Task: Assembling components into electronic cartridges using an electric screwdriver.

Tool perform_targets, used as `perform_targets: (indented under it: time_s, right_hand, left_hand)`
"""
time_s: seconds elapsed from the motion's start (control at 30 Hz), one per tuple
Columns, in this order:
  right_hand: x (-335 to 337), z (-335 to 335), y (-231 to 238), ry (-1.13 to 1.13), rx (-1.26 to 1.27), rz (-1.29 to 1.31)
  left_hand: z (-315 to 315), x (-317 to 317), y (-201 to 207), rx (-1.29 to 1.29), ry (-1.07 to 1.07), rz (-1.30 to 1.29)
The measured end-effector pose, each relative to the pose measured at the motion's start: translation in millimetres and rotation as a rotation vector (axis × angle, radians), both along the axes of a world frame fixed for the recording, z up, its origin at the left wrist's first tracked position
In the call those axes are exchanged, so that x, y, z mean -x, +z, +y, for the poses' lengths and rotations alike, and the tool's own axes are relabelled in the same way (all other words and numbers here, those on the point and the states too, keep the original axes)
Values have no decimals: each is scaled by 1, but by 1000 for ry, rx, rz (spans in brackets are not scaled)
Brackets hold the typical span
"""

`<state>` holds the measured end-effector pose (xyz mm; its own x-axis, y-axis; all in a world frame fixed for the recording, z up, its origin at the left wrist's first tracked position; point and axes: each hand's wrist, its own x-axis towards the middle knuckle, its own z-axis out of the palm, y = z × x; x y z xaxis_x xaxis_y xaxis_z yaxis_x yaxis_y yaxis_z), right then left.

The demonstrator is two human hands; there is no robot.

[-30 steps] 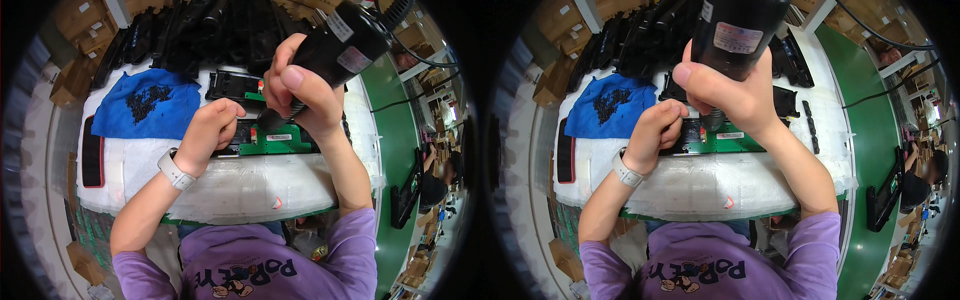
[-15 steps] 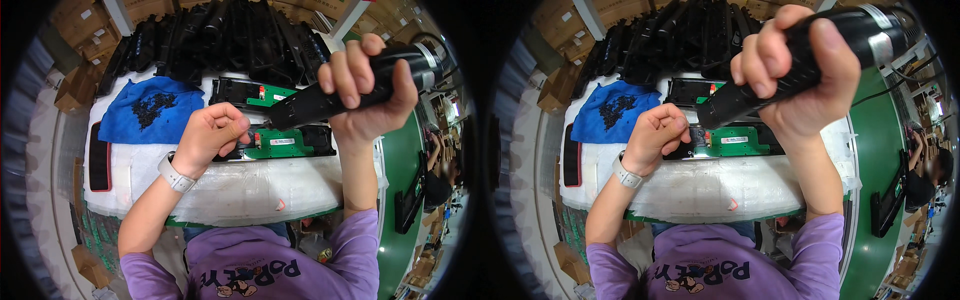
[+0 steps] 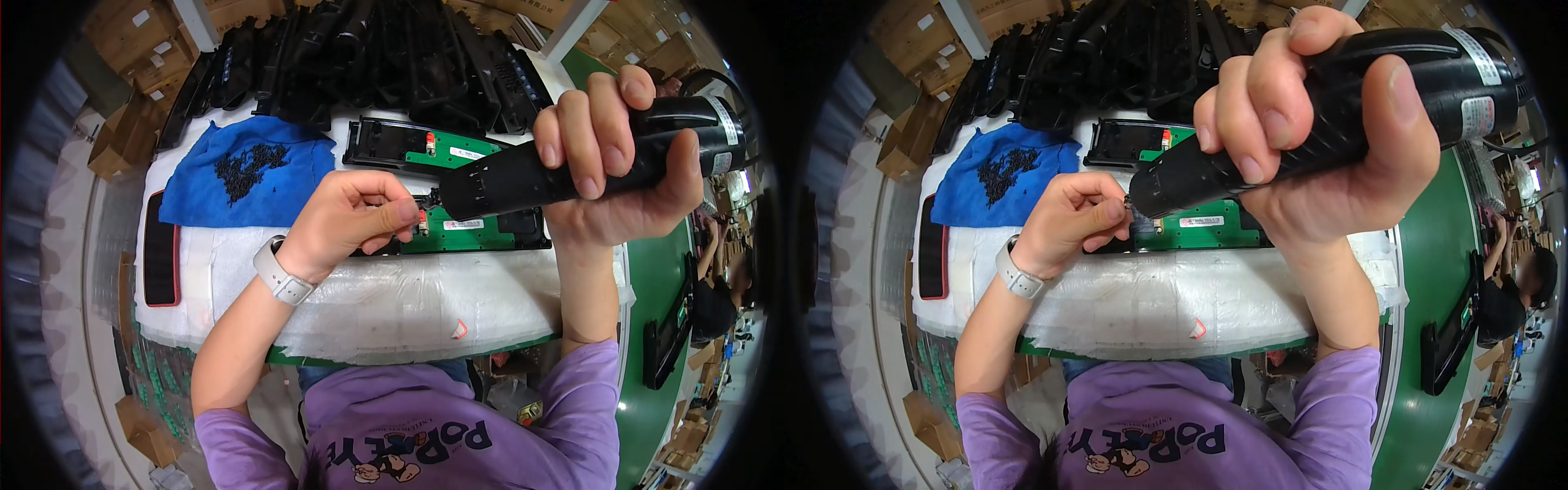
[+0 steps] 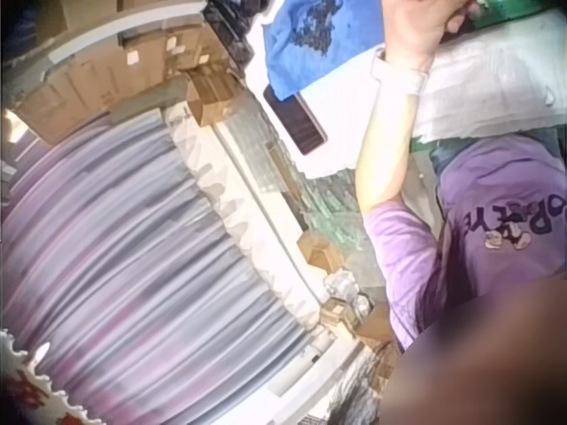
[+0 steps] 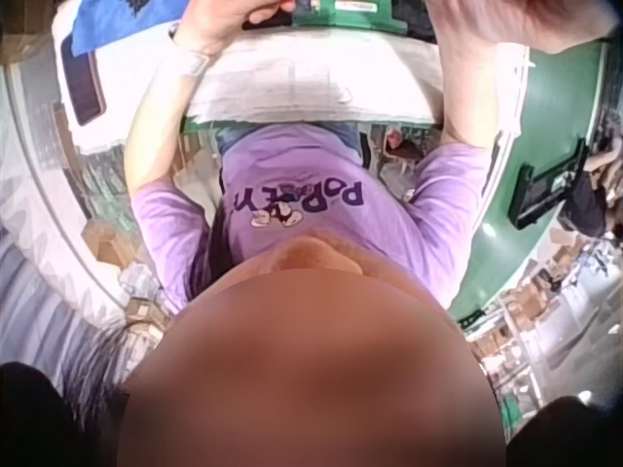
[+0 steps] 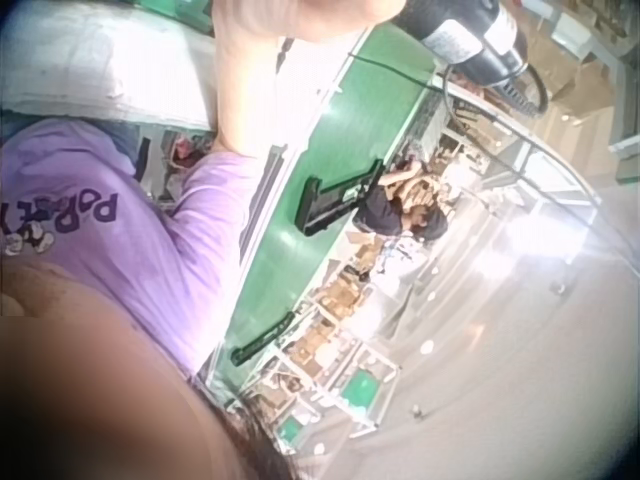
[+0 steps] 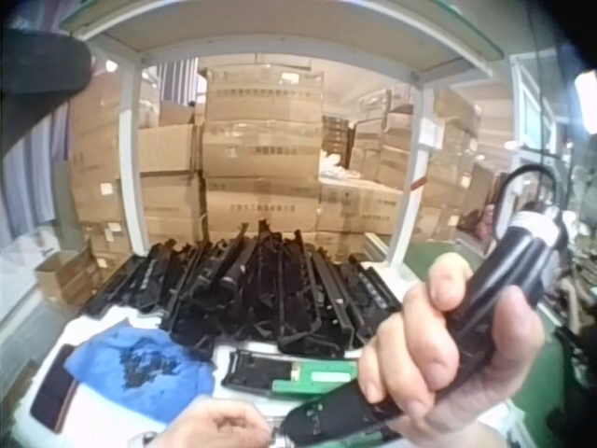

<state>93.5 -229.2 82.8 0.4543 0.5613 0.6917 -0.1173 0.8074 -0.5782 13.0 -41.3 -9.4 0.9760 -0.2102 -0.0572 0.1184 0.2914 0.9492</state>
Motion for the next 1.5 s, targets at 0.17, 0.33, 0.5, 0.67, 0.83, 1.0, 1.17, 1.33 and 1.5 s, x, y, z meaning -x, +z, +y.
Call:
perform_targets:
  time_s: [0.17,0.33,0.5,0.67,0.83,1.0,1.17,1.33,1.5]
  right_hand:
    - [5,-1,3,-118,54,6]
    - [-11,6,-7,-121,208,-41]
    - [8,17,-23,-187,456,-154]
    - [15,25,-31,-234,454,-136]
    - [16,26,-32,-267,458,-147]
    - [25,30,-31,-69,317,-52]
    - [31,39,-34,-208,406,-162]
    - [31,42,-33,-155,451,-314]
    - [35,36,-32,-207,447,-281]
  left_hand:
    - [-1,1,2,-28,-22,-8]
    - [-6,-1,0,-137,149,-73]
    - [-1,-9,-12,131,254,15]
    - [-10,-4,-13,83,265,-17]
    - [-14,-5,-20,106,382,-57]
    - [-15,-4,-25,69,423,-105]
    - [-20,-6,-31,51,436,-50]
    - [-22,-6,-32,138,399,-75]
    - [-20,-6,-30,140,373,-66]
